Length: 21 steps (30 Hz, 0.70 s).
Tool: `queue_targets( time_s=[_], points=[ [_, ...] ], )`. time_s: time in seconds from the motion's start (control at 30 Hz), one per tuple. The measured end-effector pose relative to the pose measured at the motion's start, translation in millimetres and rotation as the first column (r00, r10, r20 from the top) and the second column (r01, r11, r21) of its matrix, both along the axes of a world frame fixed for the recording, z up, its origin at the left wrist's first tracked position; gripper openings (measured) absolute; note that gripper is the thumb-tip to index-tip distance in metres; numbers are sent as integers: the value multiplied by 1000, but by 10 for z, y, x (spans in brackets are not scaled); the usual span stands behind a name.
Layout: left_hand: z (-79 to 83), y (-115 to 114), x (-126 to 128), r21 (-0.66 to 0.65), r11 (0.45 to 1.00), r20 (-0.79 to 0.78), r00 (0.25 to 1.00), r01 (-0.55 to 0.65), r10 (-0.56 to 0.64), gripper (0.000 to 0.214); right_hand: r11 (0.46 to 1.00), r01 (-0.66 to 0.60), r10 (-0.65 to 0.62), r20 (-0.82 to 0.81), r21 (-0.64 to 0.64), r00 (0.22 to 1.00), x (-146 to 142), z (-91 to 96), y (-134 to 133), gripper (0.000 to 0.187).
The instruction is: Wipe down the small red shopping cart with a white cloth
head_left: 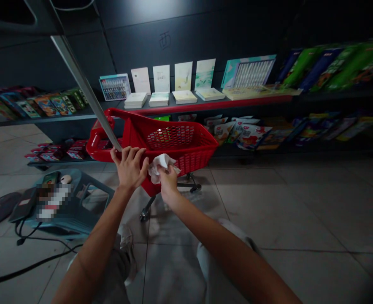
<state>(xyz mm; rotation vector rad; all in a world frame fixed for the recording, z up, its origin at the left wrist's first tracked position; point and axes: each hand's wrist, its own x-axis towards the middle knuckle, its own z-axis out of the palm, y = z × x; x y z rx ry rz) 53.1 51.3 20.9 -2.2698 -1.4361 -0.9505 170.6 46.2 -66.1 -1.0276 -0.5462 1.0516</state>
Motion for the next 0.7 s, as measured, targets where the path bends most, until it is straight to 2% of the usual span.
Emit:
queue_targets(
  time_s=[0.07,0.13,0.2,0.27,0.33,0.4,0.47,0.53,0.6,0.7],
  points=[
    [4,-20,26,-29,1000,8,1000,7,-7,39,997,42,-54,229,58,972,-134,42,-64,37],
    [8,-31,40,-46,999,12,1000,13,-12,39,983,46,-117,412,179,904,-246,86,-114,36],
    [12,-37,43,-48,999,10,1000,17,-17,40,960,-2,-157,543,281,825,-296,114,-139,33],
    [22,-37,33,-48,999,5,1000,19,-19,40,950,-87,-146,672,301,726,-274,107,-137,35],
    [35,-30,11,-56,998,6,1000,19,-19,41,956,-184,-92,825,230,557,-201,64,-119,40],
    [47,-14,-23,-67,998,7,1000,17,-17,41,961,-261,-8,947,97,322,-108,4,-103,42],
    [52,9,-57,-65,998,-3,1000,12,-12,42,952,-304,61,994,-31,90,-16,-46,-103,40],
    [48,33,-81,-52,999,-22,1000,5,-6,42,935,-340,81,994,-100,-71,73,-66,-115,39],
    [35,52,-92,-37,999,-41,999,-2,1,42,922,-369,66,987,-117,-149,181,-52,-125,40],
    [12,71,-100,-31,1000,-55,998,-6,5,41,927,-363,36,986,-95,-165,436,4,-103,41]
  ],
)
